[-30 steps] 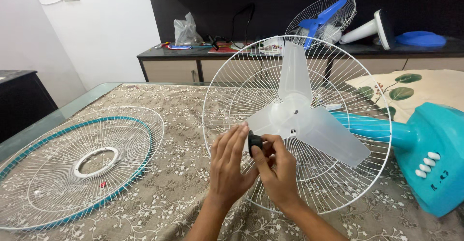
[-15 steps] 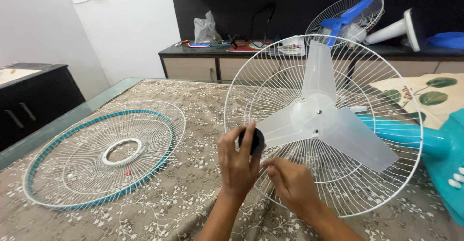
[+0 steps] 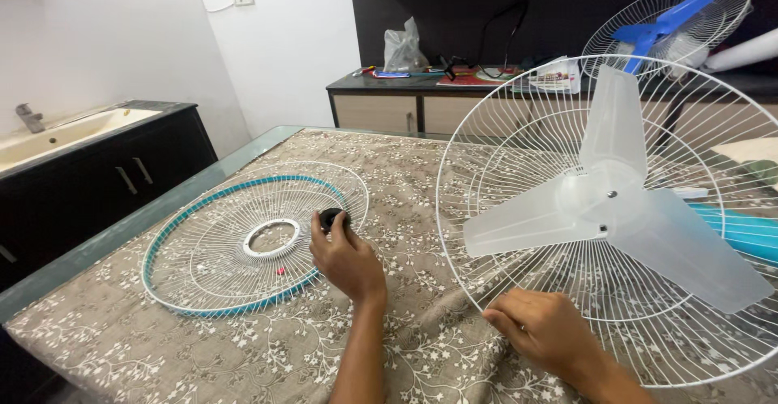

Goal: The person disassembles a teal table fan on a table. They remove the outer cage, then the inner cage, unscrew the central hub nut to detach the fan blades, and finally remove the rear cage and motor housing from the fan stand.

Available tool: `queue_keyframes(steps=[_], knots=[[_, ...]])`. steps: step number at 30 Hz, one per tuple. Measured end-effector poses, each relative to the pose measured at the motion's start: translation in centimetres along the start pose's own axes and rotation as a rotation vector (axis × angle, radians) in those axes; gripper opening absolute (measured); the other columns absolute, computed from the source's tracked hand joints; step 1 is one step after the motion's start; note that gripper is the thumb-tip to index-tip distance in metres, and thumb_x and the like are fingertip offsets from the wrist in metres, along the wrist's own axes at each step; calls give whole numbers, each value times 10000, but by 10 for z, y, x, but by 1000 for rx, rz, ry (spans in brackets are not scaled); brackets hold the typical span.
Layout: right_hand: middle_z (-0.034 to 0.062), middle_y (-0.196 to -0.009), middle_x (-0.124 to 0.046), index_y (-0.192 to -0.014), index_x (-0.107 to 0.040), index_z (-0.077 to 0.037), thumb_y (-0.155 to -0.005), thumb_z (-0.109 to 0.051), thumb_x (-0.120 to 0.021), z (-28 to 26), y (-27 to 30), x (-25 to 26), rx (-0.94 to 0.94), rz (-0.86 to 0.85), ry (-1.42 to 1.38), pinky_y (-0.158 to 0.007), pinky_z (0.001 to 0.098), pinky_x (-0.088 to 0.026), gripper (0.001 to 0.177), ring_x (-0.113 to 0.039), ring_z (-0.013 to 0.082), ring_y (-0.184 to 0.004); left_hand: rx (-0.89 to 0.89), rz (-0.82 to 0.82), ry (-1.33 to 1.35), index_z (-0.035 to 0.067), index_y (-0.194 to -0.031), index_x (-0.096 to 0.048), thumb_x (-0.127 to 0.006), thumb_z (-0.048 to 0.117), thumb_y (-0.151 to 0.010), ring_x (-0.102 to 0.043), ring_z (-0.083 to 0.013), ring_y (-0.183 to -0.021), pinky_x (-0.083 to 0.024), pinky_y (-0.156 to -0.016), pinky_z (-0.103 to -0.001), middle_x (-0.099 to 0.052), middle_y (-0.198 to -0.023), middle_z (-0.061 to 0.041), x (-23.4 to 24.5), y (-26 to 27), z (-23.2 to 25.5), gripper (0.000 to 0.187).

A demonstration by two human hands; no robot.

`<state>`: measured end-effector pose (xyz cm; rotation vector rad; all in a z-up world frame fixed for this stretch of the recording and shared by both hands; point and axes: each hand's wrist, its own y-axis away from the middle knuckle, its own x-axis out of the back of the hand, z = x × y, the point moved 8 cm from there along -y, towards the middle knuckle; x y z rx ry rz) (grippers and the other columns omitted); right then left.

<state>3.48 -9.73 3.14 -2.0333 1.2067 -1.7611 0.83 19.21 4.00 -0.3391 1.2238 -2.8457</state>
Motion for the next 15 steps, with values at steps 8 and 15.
queue_keyframes(steps=[8,15], knots=[[45,-710,-806,-800,-791,-98,-961,-407,-562,8,3,-6,12,-4,-13,-472,290,-616,417,-753,149,-543,46,-151,-290,199,-1109,-791,-724,170,-898,-629,-254,-1205,-273,-1206,-537,-648,-1382,-114,-22,0,-25,224],[46,-697,-807,-806,-795,-97,-959,-408,-559,12,5,-9,10,-15,-28,-463,289,-615,419,-752,151,-531,-36,-137,-431,211,-1145,-780,-695,291,-884,-579,-308,-1269,-269,-1173,-540,-631,-1406,-167,-25,1,-22,286]])
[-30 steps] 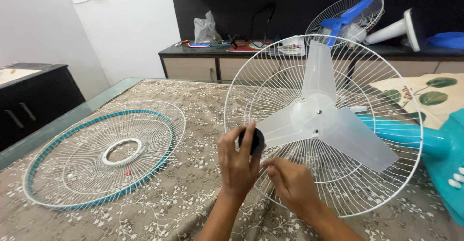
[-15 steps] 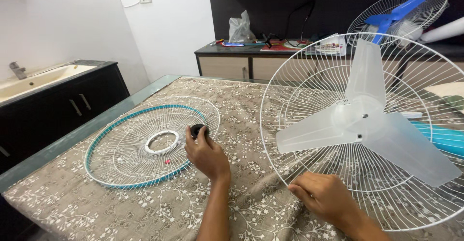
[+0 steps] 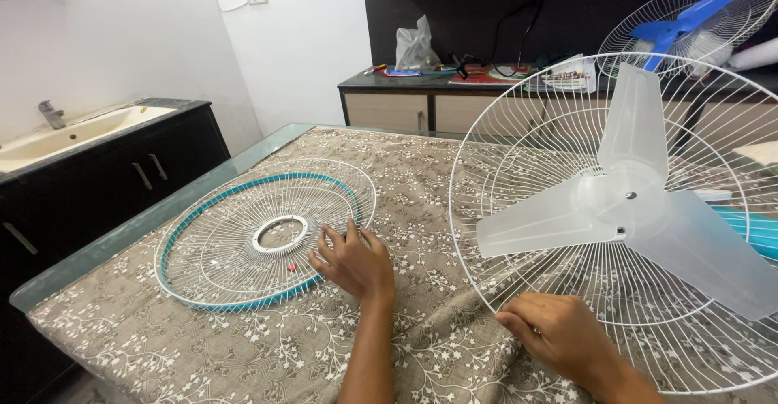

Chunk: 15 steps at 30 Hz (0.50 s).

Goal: The person disassembles a teal table fan on a table. They remove the outer cage, then the inner cage, unscrew the central hub nut to detach the fan blades, and finally remove the rear cage and motor housing from the fan stand.

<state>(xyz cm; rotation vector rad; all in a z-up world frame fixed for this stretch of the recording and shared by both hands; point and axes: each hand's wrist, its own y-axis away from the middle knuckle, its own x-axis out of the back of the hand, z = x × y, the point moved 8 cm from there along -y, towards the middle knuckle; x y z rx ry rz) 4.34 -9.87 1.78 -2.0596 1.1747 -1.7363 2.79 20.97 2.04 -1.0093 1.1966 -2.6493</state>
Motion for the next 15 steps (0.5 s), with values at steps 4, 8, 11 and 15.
queue_keyframes(steps=[4,8,11,15], knots=[[45,-705,-803,-794,-800,-105,-973,-385,-555,-1,-2,-2,36,-13,21,-465,277,-617,414,-755,142,-539,-33,34,23,201,-1143,-774,-669,303,-877,-546,-331,-1320,-244,-1174,-591,-638,-1380,-166,4,1,8,303],[52,-692,-795,-783,-797,-100,-950,-383,-592,-6,-2,5,22,40,59,-453,293,-591,387,-735,151,-513,-102,63,342,140,-1136,-766,-614,291,-991,-556,-333,-1327,-202,-1207,-647,-674,-1369,-125,19,10,32,259],[57,-681,-778,-784,-791,-104,-930,-374,-623,-12,-3,19,-19,140,144,-427,297,-556,350,-710,155,-485,-292,87,593,105,-1172,-746,-586,256,-1055,-547,-331,-1365,-257,-1240,-597,-688,-1353,-102,42,24,69,249],[54,-684,-741,-793,-746,-81,-977,-307,-628,-29,2,55,15,466,277,-434,272,-516,314,-674,134,-505,-579,132,748,92,-1182,-719,-603,226,-1024,-506,-328,-1384,-313,-1223,-542,-626,-1404,-130,87,57,111,238]])
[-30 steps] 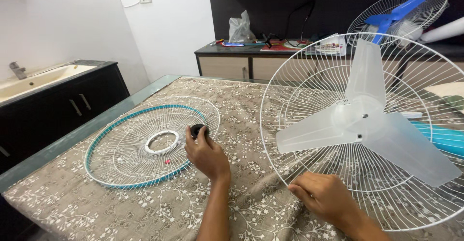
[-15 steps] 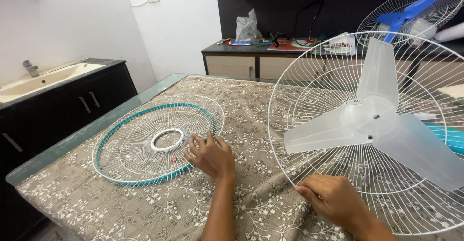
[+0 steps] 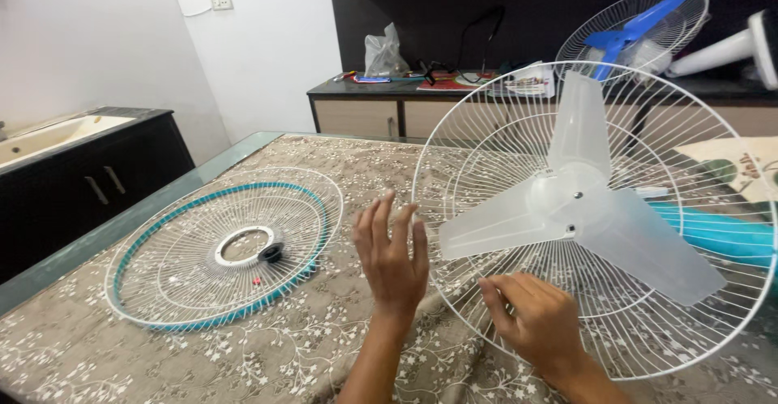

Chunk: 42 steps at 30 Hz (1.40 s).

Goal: The person disassembles a teal table fan on a table. They remove the outer cage, then the inner cage, unscrew the central hub nut to detach the fan blades, and finally remove the rear cage and motor housing from the fan stand.

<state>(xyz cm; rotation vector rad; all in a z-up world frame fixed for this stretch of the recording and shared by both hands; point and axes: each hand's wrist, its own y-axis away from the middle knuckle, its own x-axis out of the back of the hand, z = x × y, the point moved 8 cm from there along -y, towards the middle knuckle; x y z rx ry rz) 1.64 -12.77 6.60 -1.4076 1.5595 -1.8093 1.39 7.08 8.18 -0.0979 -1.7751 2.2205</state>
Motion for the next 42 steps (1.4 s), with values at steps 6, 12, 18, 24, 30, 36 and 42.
queue_keyframes(steps=[6,12,18,24,30,36,42], knots=[[29,-656,-651,-775,-708,-81,-944,-236,-697,29,0,31,-267,214,190,-483,325,-452,229,-602,155,-546,-157,-201,173,72,-1304,-661,-618,257,-1008,-485,-334,-1415,-346,-1224,-512,-583,-1452,-162,-15,10,59,352],[106,-1054,-592,-1077,-635,-96,-971,-295,-715,69,6,67,-230,344,478,-902,460,-433,240,-565,281,-1009,-92,-339,142,-69,-1474,-455,-590,402,-985,-448,-395,-1402,-246,-1210,-542,-533,-1459,-283,-34,11,55,692],[139,-1330,-548,-1296,-562,-78,-1069,-384,-638,102,21,93,-347,433,688,-1117,534,-300,388,-505,350,-1314,-17,-386,91,-41,-1437,-504,-537,407,-1002,-583,-356,-1276,-136,-1224,-609,-668,-1283,-220,-40,16,48,625],[81,-1166,-662,-1239,-639,-80,-1126,-383,-570,141,30,103,-591,429,537,-1043,543,-328,331,-574,304,-1140,121,-467,143,-4,-1432,-561,-471,348,-1050,-676,-326,-1012,-501,-956,-505,-659,-1234,-223,-49,18,36,527],[47,-990,-692,-1057,-704,-88,-1099,-380,-593,155,32,106,-641,436,479,-966,516,-319,316,-580,285,-1033,308,-573,236,68,-1403,-580,-462,207,-1034,-696,-217,-739,-598,-634,-358,-667,-1146,-130,-55,20,29,412],[28,-970,-688,-1052,-696,-85,-1095,-367,-618,157,31,106,-603,466,438,-980,484,-290,296,-566,256,-1020,222,-457,282,70,-1377,-624,-506,177,-1031,-695,-207,-771,-575,-657,-376,-665,-1104,-123,-45,15,35,380],[27,-992,-674,-1051,-690,-82,-1098,-372,-630,157,31,106,-594,475,433,-968,474,-278,300,-555,247,-1041,231,-437,322,71,-1383,-624,-508,156,-1037,-693,-205,-791,-577,-666,-374,-654,-1095,-120,-47,18,32,375]])
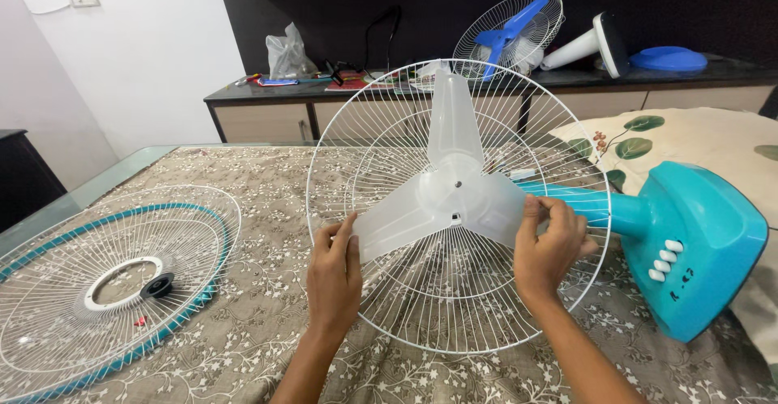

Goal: The person disassembles a teal table fan on a table. They remove the outer cage, then the inner cage, unscrew the central hub nut to detach the fan blades, and finally remove the rear cage and motor housing from the fan stand.

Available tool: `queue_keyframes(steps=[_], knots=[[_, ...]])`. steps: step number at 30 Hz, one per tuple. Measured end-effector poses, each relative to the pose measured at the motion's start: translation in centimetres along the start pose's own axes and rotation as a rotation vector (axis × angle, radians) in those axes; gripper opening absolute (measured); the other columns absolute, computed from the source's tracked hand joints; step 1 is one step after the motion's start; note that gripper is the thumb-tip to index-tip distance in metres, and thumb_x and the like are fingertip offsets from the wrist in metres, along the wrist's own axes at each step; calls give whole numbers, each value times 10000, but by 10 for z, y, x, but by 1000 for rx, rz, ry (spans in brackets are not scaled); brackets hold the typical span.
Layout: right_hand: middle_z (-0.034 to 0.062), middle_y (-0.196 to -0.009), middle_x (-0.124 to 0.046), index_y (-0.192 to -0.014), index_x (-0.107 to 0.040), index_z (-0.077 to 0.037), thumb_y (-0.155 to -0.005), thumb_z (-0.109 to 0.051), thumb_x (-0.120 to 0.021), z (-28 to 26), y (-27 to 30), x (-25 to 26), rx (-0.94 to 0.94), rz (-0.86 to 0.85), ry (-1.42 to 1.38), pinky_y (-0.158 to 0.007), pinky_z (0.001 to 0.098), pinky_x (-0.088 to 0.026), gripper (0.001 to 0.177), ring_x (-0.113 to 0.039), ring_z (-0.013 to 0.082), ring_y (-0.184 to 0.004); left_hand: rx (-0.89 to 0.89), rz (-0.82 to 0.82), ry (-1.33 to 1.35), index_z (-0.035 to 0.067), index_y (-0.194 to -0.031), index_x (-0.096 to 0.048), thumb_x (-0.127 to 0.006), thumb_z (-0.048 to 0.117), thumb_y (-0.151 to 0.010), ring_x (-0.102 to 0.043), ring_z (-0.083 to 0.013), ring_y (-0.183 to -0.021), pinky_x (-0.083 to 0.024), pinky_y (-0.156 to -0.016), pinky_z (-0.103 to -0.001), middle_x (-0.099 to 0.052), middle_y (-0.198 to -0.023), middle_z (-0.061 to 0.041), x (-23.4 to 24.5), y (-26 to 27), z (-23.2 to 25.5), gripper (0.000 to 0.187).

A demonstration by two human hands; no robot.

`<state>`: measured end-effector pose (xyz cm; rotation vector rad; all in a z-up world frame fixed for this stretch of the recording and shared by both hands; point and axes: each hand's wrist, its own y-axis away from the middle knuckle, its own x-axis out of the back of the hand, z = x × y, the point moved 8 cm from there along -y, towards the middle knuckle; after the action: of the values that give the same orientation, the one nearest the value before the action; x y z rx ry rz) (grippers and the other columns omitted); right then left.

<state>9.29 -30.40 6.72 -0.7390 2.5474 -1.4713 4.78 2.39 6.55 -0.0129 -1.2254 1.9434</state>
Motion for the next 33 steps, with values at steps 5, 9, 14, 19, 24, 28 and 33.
queue_keyframes(steps=[5,9,14,19,24,28,33], knots=[[12,-973,-673,-1038,-692,-89,-1094,-369,-627,0,-1,-1,-4,3,-13,-982,474,-276,293,-548,240,-1023,-71,45,16,59,-1402,-622,-493,97,-1030,-690,-190,-827,-582,-691,-361,-670,-1122,-119,1,2,0,396],[8,-930,-661,-1039,-693,-94,-1106,-379,-617,5,1,-4,-19,-20,4,-981,472,-276,302,-546,238,-1005,53,-17,14,83,-1398,-619,-488,113,-1026,-693,-169,-772,-600,-660,-341,-688,-1141,-98,-5,1,-10,395],[18,-973,-656,-1034,-687,-93,-1127,-391,-606,6,8,-4,-14,23,28,-987,469,-281,322,-558,235,-1007,132,-80,22,35,-1449,-529,-505,273,-1021,-686,-230,-679,-589,-655,-367,-644,-1232,-150,-8,1,-14,490],[32,-1058,-649,-1079,-674,-102,-1120,-395,-620,2,4,-2,-52,10,35,-1011,480,-291,300,-563,241,-1061,-72,-11,-87,-41,-1430,-542,-610,425,-976,-679,-306,-959,-584,-783,-445,-610,-1241,-236,0,1,5,654],[72,-1282,-602,-1315,-592,-112,-1087,-386,-636,-45,-2,12,209,1,-53,-1140,551,-290,359,-514,280,-1295,-36,-84,-132,-16,-1413,-541,-648,503,-907,-656,-338,-1038,-547,-859,-489,-596,-1254,-235,-3,0,6,733],[178,-1371,-506,-1387,-560,-119,-949,-550,-701,-94,2,6,488,-177,-144,-1131,596,-320,630,-454,346,-1329,-137,-62,-284,28,-1355,-587,-713,585,-807,-644,-315,-1069,-375,-1021,-621,-632,-1183,-184,-1,1,18,791],[217,-1449,-443,-1401,-567,-229,-841,-643,-709,-111,0,3,504,-257,-6,-1134,638,-279,711,-394,401,-1400,-163,-41,-318,40,-1396,-576,-709,590,-846,-653,-275,-1073,-311,-1072,-656,-641,-1219,-161,-3,2,16,789]])
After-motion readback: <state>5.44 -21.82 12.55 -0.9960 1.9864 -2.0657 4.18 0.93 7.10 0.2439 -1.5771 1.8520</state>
